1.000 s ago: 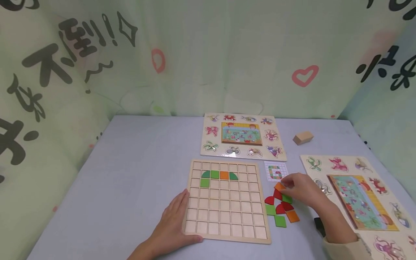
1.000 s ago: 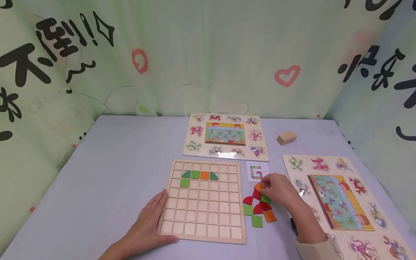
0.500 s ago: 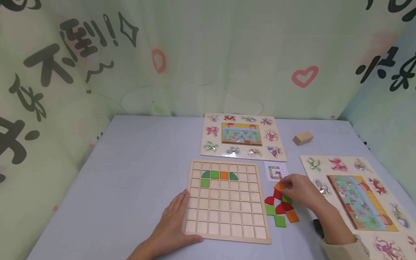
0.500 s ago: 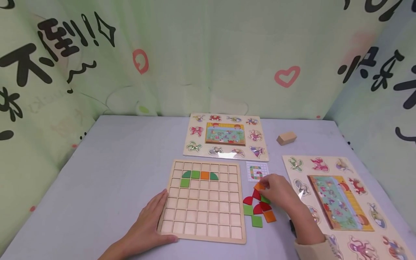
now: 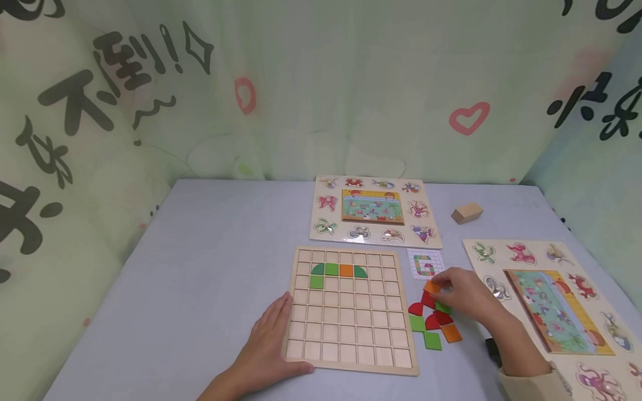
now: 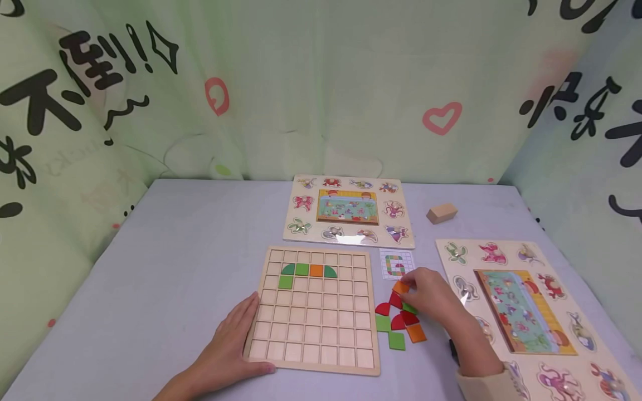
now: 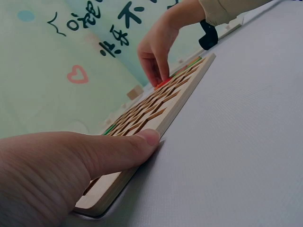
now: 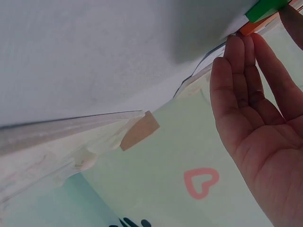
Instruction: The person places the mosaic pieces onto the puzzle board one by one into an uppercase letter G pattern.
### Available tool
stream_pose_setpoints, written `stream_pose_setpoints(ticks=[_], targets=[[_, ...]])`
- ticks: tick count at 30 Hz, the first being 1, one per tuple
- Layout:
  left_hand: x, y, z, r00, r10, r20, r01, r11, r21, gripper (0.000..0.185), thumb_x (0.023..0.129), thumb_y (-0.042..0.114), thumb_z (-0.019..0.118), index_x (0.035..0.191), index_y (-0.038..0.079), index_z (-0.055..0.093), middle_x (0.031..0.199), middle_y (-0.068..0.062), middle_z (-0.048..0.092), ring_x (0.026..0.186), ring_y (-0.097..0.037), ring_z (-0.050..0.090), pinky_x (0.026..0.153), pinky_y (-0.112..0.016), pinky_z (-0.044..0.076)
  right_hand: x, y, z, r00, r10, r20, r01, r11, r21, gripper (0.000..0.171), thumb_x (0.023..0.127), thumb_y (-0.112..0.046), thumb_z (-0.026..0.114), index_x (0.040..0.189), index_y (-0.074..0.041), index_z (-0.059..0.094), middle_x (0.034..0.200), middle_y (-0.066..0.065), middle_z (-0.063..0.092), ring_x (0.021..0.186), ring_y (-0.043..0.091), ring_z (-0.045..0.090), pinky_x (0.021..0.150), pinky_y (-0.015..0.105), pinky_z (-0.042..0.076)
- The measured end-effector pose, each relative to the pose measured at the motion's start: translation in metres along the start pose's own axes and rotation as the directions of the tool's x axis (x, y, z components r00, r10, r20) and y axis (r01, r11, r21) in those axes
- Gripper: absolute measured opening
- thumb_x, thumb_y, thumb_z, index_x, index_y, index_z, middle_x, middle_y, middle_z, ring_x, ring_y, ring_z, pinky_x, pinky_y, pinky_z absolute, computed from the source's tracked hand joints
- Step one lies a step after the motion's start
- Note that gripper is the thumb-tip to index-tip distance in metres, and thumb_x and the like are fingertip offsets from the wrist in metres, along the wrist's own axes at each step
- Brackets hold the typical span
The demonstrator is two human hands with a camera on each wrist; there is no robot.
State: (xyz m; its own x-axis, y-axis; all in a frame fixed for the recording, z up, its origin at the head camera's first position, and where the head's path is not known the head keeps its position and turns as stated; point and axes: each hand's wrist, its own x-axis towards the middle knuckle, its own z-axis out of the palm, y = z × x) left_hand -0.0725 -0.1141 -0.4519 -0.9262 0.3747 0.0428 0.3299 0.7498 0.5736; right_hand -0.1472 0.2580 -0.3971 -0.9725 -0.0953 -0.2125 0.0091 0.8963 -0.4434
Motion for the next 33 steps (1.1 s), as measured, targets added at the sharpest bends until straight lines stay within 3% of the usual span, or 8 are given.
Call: stream_pose_setpoints(ticks=[7,13,21,25,33], targets=[[0.0,0.0,0.0,1.0,-0.016,0.007,0.016,1.0,-0.001,0.118,0.063,0.07,0.066,0.146,0.002,0.016,0.151,-0.008,0.016,0.135,-0.025,0.015,0.102,-0.05,0.021,0.001,0.0,-0.002,1.0,-0.003,0.006,0.003,1.0,0.0,0.039,0.075,-0.009,0.074,0.107,0.01,0.061,0.096,0.017,0.059,0.086,0.029,0.052,0.074,0.043,0.049],[0.0,0.0,0.0,1.0,-0.013,0.002,0.013,1.0,0.001,0.118,0.063,0.07,0.066,0.145,0.001,0.017,0.151,-0.009,0.016,0.135,-0.025,0.015,0.102,-0.05,0.021,0.002,-0.006,-0.002,0.999,-0.04,-0.035,0.04,0.999,0.016,0.042,0.075,-0.013,0.074,0.109,0.01,0.061,0.099,0.018,0.06,0.09,0.03,0.053,0.075,0.043,0.049],[0.0,-0.002,-0.001,0.999,-0.033,0.015,0.033,0.999,0.004,0.119,0.062,0.069,0.067,0.146,0.002,0.016,0.151,-0.007,0.015,0.135,-0.023,0.014,0.103,-0.049,0.02,0.002,-0.038,0.001,0.989,-0.147,-0.032,0.149,0.988,0.04,0.035,0.078,-0.013,0.071,0.107,0.004,0.064,0.098,0.01,0.061,0.089,0.026,0.054,0.078,0.044,0.048],[0.0,-0.001,-0.001,1.0,-0.027,0.013,0.027,1.0,-0.004,0.119,0.062,0.07,0.067,0.146,0.002,0.016,0.151,-0.008,0.015,0.135,-0.024,0.015,0.103,-0.05,0.02,0.006,-0.059,0.006,0.971,-0.237,-0.018,0.237,0.97,0.044,0.03,0.077,-0.01,0.07,0.105,0.001,0.066,0.095,0.004,0.06,0.088,0.023,0.055,0.078,0.042,0.048],[0.001,-0.001,0.0,0.999,-0.031,0.028,0.031,1.0,-0.001,0.12,0.062,0.071,0.066,0.146,0.003,0.014,0.152,-0.008,0.013,0.136,-0.024,0.013,0.103,-0.05,0.02,0.013,-0.098,0.021,0.913,-0.407,-0.027,0.408,0.913,0.025,0.024,0.077,-0.006,0.071,0.101,-0.001,0.069,0.092,-0.001,0.062,0.088,0.019,0.058,0.078,0.035,0.048]])
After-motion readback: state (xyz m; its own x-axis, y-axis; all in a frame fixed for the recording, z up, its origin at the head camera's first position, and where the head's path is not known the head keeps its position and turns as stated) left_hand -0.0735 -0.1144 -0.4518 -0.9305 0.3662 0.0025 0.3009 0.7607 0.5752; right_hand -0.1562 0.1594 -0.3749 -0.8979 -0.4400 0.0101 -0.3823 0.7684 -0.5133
